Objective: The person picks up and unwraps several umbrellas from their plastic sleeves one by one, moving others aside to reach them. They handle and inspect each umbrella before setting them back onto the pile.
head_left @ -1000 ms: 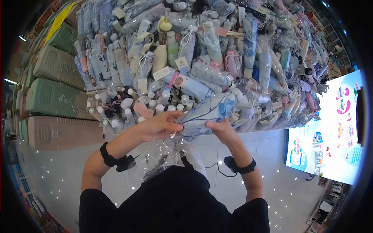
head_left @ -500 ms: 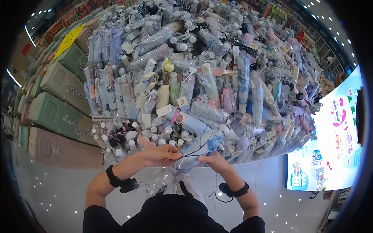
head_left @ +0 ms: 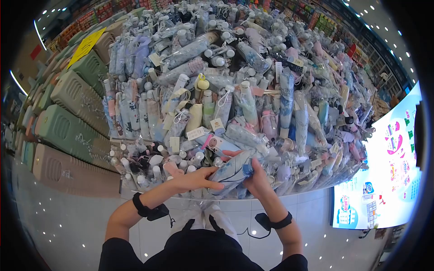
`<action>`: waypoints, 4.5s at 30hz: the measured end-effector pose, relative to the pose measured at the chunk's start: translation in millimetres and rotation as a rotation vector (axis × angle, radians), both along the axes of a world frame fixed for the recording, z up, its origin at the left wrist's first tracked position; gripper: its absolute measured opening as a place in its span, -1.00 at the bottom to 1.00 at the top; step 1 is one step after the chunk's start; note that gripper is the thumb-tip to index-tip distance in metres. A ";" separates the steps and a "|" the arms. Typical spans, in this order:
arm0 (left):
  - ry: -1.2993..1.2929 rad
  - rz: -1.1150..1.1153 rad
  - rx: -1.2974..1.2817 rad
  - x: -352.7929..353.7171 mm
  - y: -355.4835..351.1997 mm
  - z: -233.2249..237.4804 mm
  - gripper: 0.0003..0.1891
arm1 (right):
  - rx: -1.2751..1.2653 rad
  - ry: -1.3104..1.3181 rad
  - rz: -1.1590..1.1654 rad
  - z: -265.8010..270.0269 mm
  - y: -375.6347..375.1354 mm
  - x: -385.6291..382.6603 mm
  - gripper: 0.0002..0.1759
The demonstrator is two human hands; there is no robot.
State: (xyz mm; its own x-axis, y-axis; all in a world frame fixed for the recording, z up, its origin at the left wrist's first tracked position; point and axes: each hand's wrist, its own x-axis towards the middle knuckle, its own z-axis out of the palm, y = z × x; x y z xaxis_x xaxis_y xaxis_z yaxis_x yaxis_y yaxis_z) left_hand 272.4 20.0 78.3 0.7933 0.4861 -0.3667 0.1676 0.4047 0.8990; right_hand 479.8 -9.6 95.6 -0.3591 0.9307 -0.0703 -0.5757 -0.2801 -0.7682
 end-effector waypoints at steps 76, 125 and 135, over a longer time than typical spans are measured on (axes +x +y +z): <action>0.476 1.184 0.345 -449.4 -133.8 -327.6 -0.73 | -0.346 -0.797 0.401 -186.8 -84.6 -403.6 -0.48; 0.176 0.602 0.196 -474.4 -154.5 -240.5 -0.48 | -0.361 -0.109 -0.210 -234.5 -181.8 -487.2 -0.23; 0.114 -0.199 0.506 -456.5 -142.5 -230.5 -0.49 | -0.634 -0.047 -0.226 -253.8 -225.3 -451.5 -0.17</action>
